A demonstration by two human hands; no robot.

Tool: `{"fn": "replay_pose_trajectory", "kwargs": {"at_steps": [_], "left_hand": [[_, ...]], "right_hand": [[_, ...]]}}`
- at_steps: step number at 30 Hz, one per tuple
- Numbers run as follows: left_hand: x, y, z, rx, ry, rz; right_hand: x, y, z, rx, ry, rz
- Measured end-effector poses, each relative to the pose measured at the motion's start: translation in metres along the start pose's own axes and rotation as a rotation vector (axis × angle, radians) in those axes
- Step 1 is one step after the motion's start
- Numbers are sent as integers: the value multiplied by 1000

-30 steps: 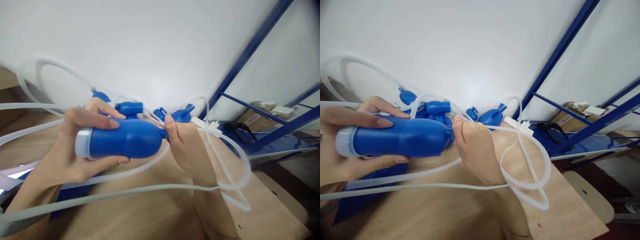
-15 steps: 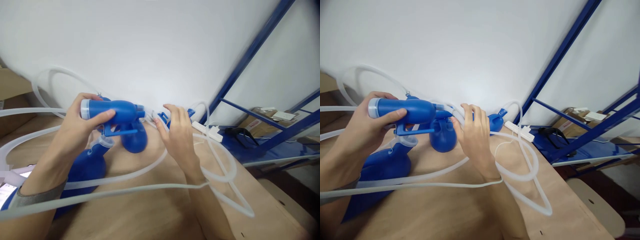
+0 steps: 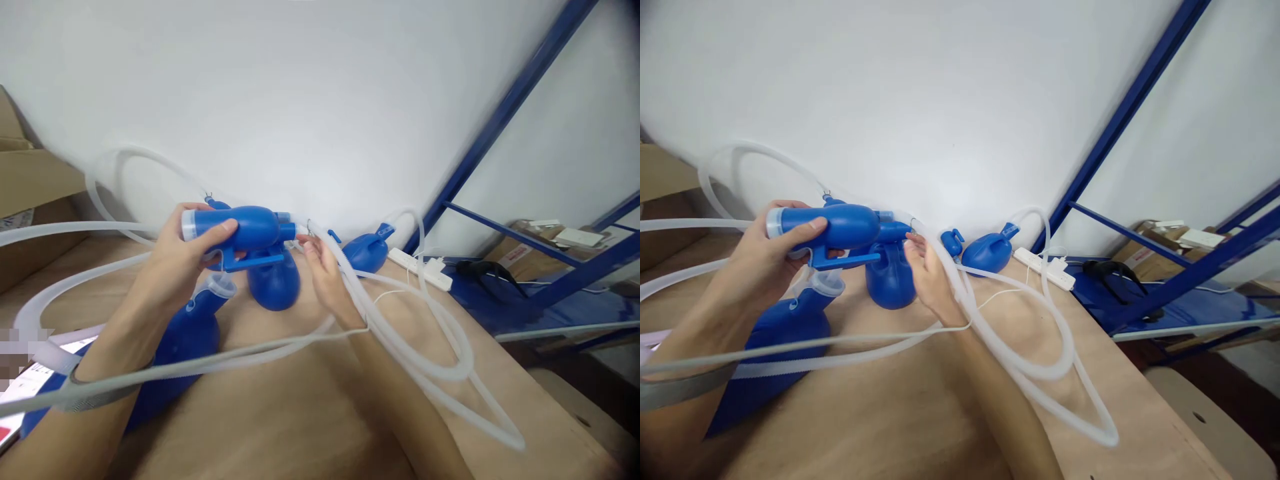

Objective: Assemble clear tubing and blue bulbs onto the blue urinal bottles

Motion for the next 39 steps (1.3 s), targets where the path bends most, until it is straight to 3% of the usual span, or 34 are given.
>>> {"fn": "replay_pose_trajectory", "kwargs": {"at_steps": [5,7,12,16,23,29,35,39], "left_hand": [[-10,4,13,-63,-124,-33],[-16,2,13,-55,-173,-46],[-22,2,14,-64,-278,-54],[-21,3,14,-57,-391,-53],[-21,1,12,-114,-310,-54],[-17,0,5,-49,-429,-44],[-20,-10,-3,-42,-390,-24],[-19,-12,-7,-71,-341,5]], "right_hand": [[13,-7,-14,261,-392,184],[18,-7,-13,284,-482,215],[21,-6,-4,176,-594,267],[18,-8,-5,190,-677,241],[20,-9,-5,124,-704,289],[29,-8,-2,35,-750,359],[29,-5,2,-38,-567,299],[28,-2,7,-76,-570,286]]}}
Point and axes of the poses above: each hand's wrist, its own y-axis away from the middle knuckle, its own z-axis out of the palm, x = y × z, the point moved 7 cm from there along -y, towards the middle knuckle, and after that the axes turned 15 degrees about -z, right-handed, at the moved point
